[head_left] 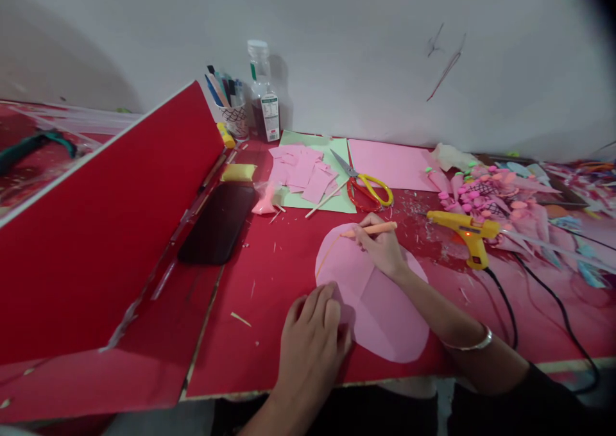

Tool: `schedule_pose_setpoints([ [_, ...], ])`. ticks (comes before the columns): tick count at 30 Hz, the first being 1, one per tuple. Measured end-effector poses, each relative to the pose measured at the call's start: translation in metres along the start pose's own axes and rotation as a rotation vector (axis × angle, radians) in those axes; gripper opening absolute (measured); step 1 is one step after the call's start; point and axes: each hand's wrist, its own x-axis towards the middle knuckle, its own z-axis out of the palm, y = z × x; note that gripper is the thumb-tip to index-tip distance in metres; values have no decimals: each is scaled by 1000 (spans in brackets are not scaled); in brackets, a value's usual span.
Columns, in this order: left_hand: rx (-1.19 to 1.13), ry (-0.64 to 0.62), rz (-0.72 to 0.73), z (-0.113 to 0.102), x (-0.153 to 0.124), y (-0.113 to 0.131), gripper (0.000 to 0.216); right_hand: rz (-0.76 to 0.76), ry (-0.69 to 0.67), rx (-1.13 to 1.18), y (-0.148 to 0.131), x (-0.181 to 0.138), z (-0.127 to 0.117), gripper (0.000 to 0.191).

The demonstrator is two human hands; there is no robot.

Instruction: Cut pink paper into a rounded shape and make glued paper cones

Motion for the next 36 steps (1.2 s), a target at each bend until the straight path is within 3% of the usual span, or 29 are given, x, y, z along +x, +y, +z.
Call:
schedule_pose_setpoints([
  [14,40,31,71,-1,-7,2,16,82,235,129,15,14,-10,25],
  [19,49,21,112,-3,-17,6,16,55,235,185,5,10,-12,17],
  [22,83,8,116,-2,-20,8,17,39,80,184,-15,-8,-8,12],
  [25,128,-6,125,-1,-20,9,16,87,-255,188,-33,-31,0,15],
  [27,164,-14,131,0,-20,10,16,85,-387,199,-38,-43,5,15],
  [29,197,-17,142,1,-20,11,17,65,-439,185,-38,-49,9,13],
  [36,284,-39,170,3,-21,14,23,104,-427,119,-33,-48,10,16],
])
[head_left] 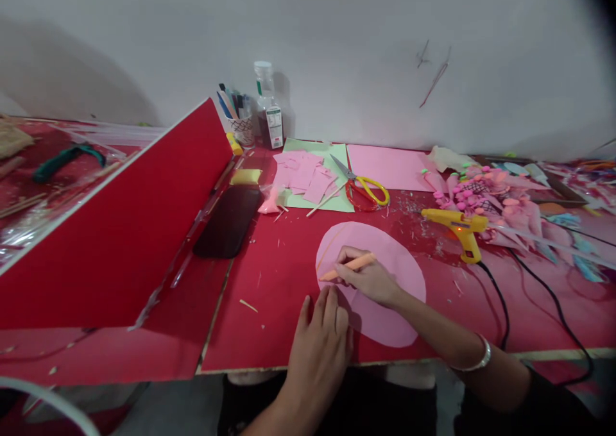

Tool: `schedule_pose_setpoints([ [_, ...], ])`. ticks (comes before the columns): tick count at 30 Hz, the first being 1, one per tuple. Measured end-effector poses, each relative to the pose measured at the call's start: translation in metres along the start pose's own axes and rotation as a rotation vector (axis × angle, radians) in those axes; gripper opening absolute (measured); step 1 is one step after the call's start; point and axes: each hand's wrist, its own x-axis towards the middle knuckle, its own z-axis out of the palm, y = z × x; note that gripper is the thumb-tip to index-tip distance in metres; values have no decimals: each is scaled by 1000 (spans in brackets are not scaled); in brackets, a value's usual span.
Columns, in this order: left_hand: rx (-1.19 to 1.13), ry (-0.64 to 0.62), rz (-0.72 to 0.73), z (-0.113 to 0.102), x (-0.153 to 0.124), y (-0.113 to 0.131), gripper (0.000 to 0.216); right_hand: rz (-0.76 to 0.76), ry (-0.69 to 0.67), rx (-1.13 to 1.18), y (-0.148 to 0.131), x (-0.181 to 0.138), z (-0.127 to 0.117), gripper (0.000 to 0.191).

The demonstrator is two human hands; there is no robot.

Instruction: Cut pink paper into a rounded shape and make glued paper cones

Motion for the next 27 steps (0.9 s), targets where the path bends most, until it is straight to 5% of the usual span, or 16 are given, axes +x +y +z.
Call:
schedule_pose_setpoints([
  [9,34,-62,-7,-3,6,4,26,-47,-21,-25,-2,-1,-2,15],
  [27,3,-160,-33,-5,6,4,29,-123,200,3,21,20,-33,20],
])
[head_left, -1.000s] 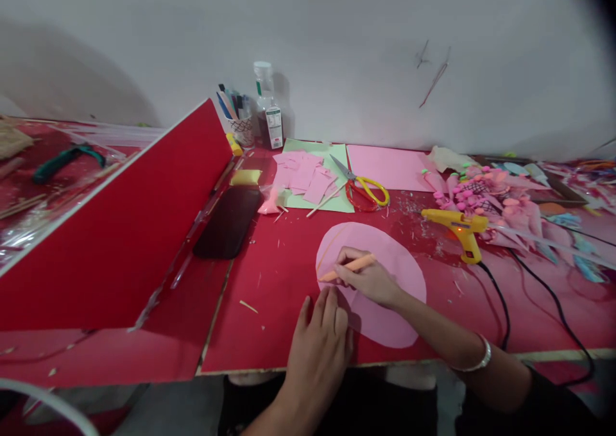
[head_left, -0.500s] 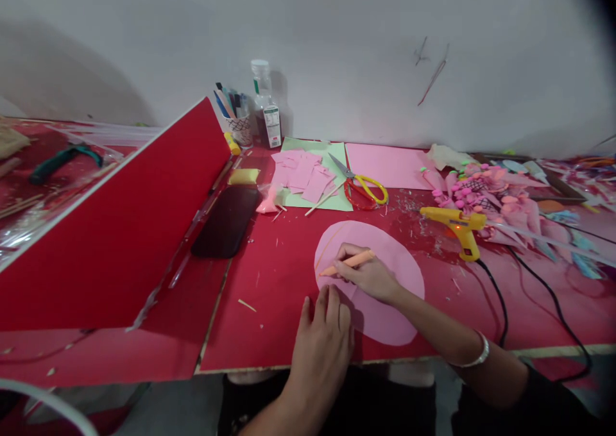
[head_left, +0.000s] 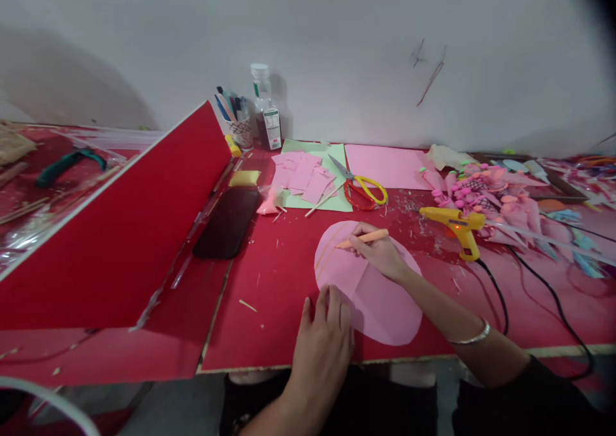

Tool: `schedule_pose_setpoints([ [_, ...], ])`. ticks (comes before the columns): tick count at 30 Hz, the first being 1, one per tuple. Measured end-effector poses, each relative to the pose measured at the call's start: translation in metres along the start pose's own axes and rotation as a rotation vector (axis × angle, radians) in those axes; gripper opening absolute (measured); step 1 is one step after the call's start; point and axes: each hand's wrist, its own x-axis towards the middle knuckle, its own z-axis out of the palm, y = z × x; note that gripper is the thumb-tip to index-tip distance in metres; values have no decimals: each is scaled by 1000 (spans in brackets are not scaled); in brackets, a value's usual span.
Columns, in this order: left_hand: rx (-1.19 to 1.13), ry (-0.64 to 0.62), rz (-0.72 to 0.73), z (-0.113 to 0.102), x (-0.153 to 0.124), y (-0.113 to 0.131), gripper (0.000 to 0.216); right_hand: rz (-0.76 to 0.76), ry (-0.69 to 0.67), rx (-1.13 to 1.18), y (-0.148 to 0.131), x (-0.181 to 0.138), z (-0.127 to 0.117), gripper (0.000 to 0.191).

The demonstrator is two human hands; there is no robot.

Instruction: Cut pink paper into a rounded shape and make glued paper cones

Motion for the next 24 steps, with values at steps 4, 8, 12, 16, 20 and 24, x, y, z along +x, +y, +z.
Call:
schedule_pose_setpoints([
  [4,1,0,-10,0,0,0,28,-24,39,-37,5,2,-4,19],
  [8,1,13,-15,1,0,1,27,-22,143,-97,12,10,-16,19],
  [12,-6,27,-11,2,-1,1,27,-25,234,-121,21,15,-28,20],
  [16,-31,53,12,5,-3,2,24,-21,349,-142,28,18,-37,19],
  [20,-7,116,30,10,-7,3,24,-22,455,-143,21,14,-39,18],
  [24,63,189,100,11,-10,6,25,7,275,-80,-6,-8,-17,17],
])
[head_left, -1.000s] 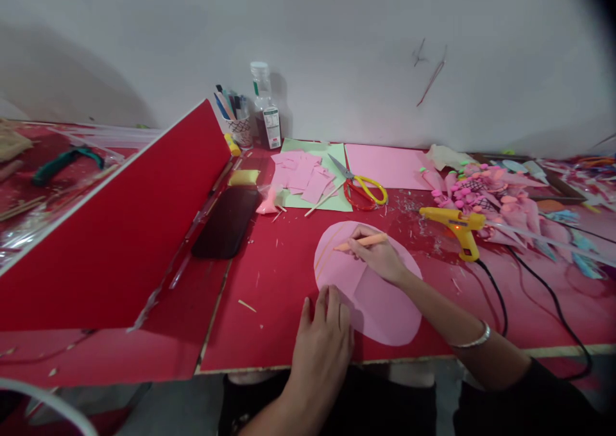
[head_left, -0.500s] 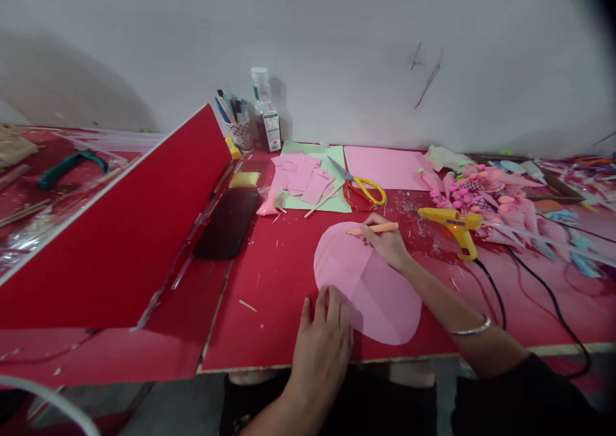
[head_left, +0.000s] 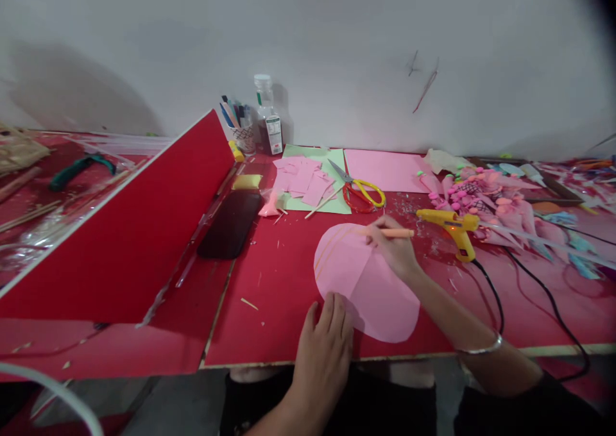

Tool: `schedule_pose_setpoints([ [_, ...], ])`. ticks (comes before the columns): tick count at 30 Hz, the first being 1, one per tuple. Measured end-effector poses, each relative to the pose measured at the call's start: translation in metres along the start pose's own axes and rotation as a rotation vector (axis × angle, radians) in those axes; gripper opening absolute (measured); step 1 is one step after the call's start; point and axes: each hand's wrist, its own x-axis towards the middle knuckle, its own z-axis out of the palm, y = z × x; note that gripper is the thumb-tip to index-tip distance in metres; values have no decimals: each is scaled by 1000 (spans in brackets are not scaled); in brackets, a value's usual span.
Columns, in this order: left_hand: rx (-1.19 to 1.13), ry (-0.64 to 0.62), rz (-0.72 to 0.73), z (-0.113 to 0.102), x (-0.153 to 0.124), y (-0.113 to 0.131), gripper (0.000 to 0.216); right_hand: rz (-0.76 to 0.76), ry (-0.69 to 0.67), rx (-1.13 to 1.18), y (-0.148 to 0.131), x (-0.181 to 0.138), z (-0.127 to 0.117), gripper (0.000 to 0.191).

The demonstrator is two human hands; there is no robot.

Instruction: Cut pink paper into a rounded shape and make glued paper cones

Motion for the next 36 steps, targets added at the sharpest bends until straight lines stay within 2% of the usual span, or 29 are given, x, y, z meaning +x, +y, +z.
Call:
schedule_pose_setpoints([
  [4,71,-79,-14,-8,1,5,25,85,-413,107,-24,-33,23,17],
  [7,96,-119,-35,-13,4,8,27,96,-526,107,-27,-43,33,14],
  [16,125,-151,-40,-13,7,12,28,72,-512,56,-22,-40,32,12],
  [20,157,-172,-40,-15,8,15,27,93,-486,113,-19,-37,29,15],
  [23,172,-191,-37,-16,9,16,29,88,-427,136,-18,-30,25,19],
  [28,193,-211,-24,-17,10,17,32,14,-305,47,-12,-14,14,24],
  [36,207,-232,-26,-19,11,19,32,-69,-117,-76,20,14,-6,21],
])
